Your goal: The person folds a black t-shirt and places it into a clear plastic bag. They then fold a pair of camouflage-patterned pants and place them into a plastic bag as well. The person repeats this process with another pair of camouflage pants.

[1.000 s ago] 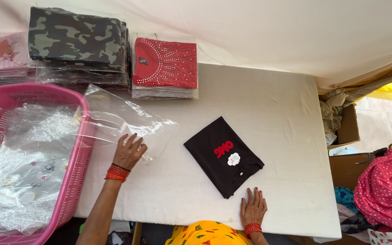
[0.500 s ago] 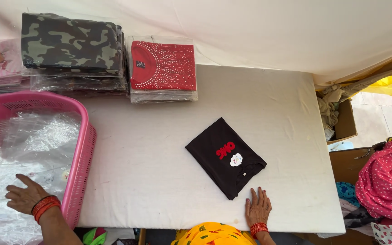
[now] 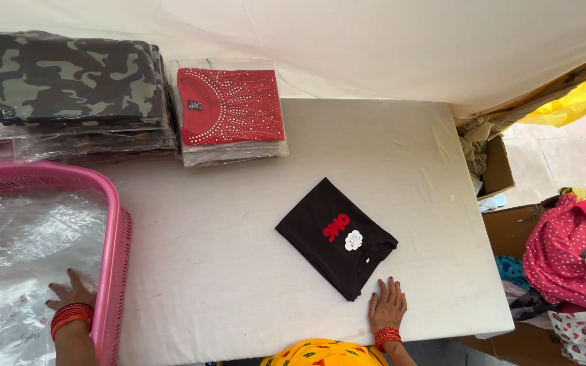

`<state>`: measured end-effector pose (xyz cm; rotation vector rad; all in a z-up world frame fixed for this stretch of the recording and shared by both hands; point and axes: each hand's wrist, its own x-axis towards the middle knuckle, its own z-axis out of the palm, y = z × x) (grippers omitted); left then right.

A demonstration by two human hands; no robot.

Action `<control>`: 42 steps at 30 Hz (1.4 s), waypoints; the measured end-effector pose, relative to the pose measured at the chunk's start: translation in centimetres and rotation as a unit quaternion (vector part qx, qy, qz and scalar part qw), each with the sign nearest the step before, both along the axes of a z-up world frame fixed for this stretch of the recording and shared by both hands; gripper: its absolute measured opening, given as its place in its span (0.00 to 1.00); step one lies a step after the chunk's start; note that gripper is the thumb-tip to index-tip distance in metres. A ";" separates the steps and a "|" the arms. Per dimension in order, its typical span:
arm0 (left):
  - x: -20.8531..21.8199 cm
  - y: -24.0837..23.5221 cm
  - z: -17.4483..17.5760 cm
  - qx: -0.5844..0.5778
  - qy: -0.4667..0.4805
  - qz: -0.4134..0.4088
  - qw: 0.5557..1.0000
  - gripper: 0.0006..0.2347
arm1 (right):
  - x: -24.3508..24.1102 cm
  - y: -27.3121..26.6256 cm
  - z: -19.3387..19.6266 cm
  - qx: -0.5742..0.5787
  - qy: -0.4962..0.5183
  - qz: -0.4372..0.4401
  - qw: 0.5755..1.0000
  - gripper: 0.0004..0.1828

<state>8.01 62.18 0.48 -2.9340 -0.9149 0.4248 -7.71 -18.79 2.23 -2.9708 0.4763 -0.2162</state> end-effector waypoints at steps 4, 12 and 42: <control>-0.3 -1.7 4.1 -0.071 0.052 0.089 0.992 0.47 | 0.1 0.6 0.0 -0.001 0.002 -0.021 1.000 0.27; -2.3 0.7 1.3 -0.007 -0.030 0.001 1.000 0.13 | 0.4 1.3 0.3 0.003 -0.032 -0.026 0.999 0.26; -2.7 -0.6 1.9 -0.006 -0.024 -0.013 1.000 0.13 | 0.2 0.8 0.0 0.007 -0.025 -0.011 1.000 0.27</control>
